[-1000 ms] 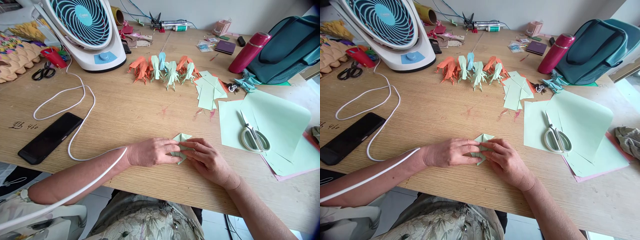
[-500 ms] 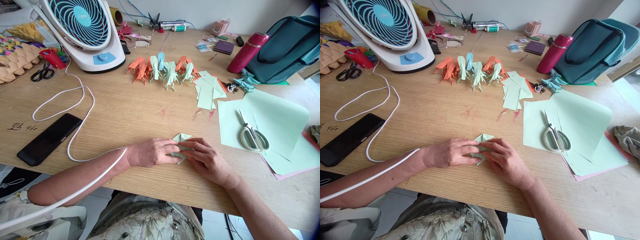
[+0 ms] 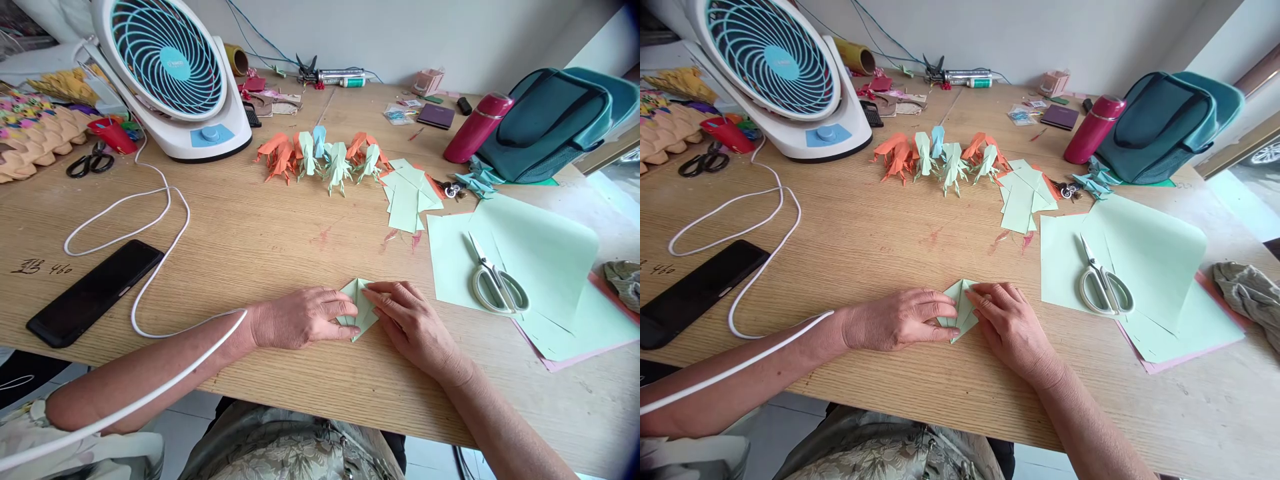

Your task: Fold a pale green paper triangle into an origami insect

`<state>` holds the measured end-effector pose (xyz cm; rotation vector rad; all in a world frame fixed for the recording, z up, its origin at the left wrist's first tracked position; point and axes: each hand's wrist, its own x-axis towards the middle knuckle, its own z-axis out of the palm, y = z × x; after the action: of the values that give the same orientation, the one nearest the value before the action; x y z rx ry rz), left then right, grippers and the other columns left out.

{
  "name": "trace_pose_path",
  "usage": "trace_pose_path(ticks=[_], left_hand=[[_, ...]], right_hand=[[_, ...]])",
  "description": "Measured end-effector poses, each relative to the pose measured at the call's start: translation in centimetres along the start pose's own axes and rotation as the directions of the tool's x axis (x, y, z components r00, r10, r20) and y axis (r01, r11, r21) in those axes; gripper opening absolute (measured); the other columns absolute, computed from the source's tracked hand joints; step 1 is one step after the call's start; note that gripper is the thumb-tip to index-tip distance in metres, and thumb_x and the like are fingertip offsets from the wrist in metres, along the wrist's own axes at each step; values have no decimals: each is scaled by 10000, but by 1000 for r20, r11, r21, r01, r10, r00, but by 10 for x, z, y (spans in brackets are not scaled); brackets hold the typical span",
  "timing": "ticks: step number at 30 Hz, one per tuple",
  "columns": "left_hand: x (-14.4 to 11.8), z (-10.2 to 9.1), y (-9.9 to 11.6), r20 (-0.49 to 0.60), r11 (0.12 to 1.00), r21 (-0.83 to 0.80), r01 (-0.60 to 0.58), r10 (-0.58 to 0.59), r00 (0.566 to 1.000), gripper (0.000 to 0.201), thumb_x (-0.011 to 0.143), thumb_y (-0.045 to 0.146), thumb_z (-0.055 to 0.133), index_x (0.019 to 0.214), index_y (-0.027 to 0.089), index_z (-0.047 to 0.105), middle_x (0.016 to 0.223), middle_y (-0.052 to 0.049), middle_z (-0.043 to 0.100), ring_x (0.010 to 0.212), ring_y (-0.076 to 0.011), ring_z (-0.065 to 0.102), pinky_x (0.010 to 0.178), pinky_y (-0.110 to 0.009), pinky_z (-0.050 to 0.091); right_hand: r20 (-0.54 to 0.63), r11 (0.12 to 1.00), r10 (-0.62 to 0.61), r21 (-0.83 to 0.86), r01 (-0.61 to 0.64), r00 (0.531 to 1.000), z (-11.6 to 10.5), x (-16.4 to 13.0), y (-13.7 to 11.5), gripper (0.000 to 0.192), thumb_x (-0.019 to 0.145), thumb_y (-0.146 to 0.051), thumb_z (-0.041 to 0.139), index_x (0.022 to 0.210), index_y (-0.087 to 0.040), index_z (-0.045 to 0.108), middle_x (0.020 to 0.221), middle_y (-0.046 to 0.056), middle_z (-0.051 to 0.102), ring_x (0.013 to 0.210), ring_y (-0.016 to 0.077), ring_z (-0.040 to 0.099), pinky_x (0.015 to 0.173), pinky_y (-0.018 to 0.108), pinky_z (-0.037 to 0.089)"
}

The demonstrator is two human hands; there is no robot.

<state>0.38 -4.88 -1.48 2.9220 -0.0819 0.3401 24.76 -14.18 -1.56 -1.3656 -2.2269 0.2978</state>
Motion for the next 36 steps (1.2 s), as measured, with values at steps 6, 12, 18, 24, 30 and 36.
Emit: trace_pose_path(ticks=[6,12,18,24,30,36], left_hand=[[-3,2,0,13,1000,-5,8,-7,1000,380,920,133,526,1273,214,638,1446,-143,518,1340,-250,484,1089,-398,432],[-3,3,-3,52,1000,11,-28,27,998,394,926,144,493,1295,187,626,1458,-180,502,1356,-253,479,1089,-420,421],[-2,2,-2,43,1000,7,-23,23,999,405,903,129,508,1285,186,631,1461,-169,503,1363,-251,472,1100,-419,406],[-2,2,-1,29,1000,-13,-13,14,999,429,871,98,526,1274,196,636,1457,-150,513,1370,-253,465,1109,-422,401],[-2,2,-2,22,999,-44,-17,18,1000,444,849,86,549,1273,180,636,1447,-162,521,1360,-269,475,1104,-446,410],[-3,4,-2,40,999,-44,6,-4,999,446,855,100,554,1279,216,629,1466,-136,507,1378,-246,456,1113,-428,393]], right_hand=[[31,998,31,-61,-29,999,2,0,0,419,981,-163,454,1391,-215,524,1261,140,582,1101,274,548,924,474,493],[66,992,48,-124,-40,997,2,2,0,424,988,-201,457,1409,-200,509,1279,146,565,1095,275,541,926,467,488],[75,985,50,-168,-37,996,3,4,-2,403,992,-220,456,1389,-193,527,1269,146,574,1065,270,546,902,459,496],[75,981,45,-191,-30,996,4,3,0,403,993,-233,459,1388,-189,526,1279,148,576,1074,279,550,888,461,500],[71,980,46,-195,-32,996,4,3,1,414,987,-236,469,1397,-202,525,1299,147,574,1063,282,556,882,470,506],[87,981,59,-190,-41,994,2,4,0,403,992,-252,468,1386,-201,538,1316,145,563,1066,281,551,898,472,493]])
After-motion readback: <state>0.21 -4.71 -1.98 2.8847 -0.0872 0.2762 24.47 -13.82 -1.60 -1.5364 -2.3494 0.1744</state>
